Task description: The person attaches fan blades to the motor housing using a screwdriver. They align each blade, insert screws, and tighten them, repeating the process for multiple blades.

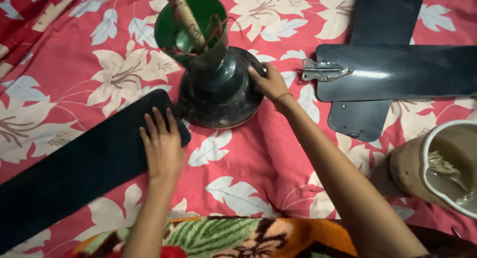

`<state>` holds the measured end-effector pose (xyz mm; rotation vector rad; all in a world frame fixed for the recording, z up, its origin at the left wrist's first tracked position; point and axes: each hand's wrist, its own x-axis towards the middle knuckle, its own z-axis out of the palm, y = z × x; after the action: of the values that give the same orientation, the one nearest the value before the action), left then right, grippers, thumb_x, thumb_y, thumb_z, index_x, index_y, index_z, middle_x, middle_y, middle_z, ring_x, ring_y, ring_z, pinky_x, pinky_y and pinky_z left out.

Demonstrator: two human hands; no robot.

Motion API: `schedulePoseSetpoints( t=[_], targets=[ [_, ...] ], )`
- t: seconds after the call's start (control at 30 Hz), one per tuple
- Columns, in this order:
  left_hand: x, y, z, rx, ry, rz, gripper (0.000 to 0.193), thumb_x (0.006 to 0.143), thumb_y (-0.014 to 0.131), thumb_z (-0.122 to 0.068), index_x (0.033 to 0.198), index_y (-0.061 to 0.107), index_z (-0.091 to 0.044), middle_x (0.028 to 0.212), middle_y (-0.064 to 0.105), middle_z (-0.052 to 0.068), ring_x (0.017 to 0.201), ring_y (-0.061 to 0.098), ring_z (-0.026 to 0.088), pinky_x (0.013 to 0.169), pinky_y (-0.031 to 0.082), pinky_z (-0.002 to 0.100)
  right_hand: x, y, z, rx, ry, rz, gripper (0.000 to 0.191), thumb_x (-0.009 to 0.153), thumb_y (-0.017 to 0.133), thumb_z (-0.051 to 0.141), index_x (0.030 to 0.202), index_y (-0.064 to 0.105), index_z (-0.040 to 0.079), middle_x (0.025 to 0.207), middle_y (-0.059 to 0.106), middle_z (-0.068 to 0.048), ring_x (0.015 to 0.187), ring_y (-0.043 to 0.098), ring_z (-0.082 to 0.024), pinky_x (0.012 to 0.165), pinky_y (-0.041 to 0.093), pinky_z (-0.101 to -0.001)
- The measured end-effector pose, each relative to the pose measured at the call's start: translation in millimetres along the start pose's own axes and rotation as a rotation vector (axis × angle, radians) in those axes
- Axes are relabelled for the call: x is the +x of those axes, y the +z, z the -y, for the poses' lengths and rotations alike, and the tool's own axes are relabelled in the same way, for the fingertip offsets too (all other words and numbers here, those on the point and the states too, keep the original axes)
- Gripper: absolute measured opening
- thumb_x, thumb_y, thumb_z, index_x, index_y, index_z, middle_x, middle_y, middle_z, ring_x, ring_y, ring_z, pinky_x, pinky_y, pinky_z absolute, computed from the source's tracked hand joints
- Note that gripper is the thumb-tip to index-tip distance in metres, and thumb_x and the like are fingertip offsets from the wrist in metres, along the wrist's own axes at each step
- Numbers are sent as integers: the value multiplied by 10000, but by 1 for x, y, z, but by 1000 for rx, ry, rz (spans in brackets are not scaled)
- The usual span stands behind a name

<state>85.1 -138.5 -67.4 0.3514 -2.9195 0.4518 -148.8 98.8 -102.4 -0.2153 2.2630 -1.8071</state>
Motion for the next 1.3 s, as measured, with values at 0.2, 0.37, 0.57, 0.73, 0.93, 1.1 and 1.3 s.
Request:
schedulePoseSetpoints(
  t=[0.2,0.37,0.57,0.73,0.93,1.1,1.3],
  targets=[
    [5,-42,-66,-414,-48,0,1108,685,808,-366,1519,236,87,1557,275,345,1479,252,453,1182,187,631,7,3,11,36,325,31,634,877,705,627,972,662,1,829,616,-47,615,561,-137,527,435,-313],
    [10,-44,-94,-570,-49,-124,1217,655,842,-399,1505,195,184,1564,259,413,1475,283,486,1216,236,515,-4,17,-24,-6,269,-152,664,918,601,616,1164,573,-1,929,636,-134,764,606,-228,608,505,-405],
    [5,-13,-85,-527,14,-202,1262,619,883,-497,1503,266,159,1520,359,415,1415,411,488,1214,294,519,-28,31,-58,-37,20,-266,647,1003,560,536,1344,593,-14,1215,706,-224,1134,671,-275,966,505,-363],
    [-25,3,-75,-537,172,-376,1064,716,859,-483,1447,406,144,1374,522,428,1270,568,504,1147,418,533,-64,26,-63,52,-58,-264,597,997,588,480,1340,629,-7,1255,725,-185,1172,679,-256,1010,489,-353],
    [-67,-1,-77,-472,287,-326,1023,724,855,-479,1416,435,148,1322,557,422,1173,643,477,1046,508,461,-135,15,-64,47,-2,-318,576,982,624,495,1301,670,18,1202,743,-158,1108,693,-207,977,501,-320],
    [-88,-32,-90,-327,209,-85,1094,642,870,-475,1408,411,156,1362,542,392,1222,631,415,1034,532,397,-168,2,-64,57,282,-216,557,948,632,484,1259,701,26,977,748,-150,793,690,-208,721,554,-350],
    [-106,-99,-133,-239,1,95,1044,718,846,-409,1480,367,119,1417,521,358,1196,620,395,893,566,372,-171,-49,-60,25,287,73,464,949,642,397,1215,715,24,924,755,-64,696,674,-153,574,515,-279]
  ],
)
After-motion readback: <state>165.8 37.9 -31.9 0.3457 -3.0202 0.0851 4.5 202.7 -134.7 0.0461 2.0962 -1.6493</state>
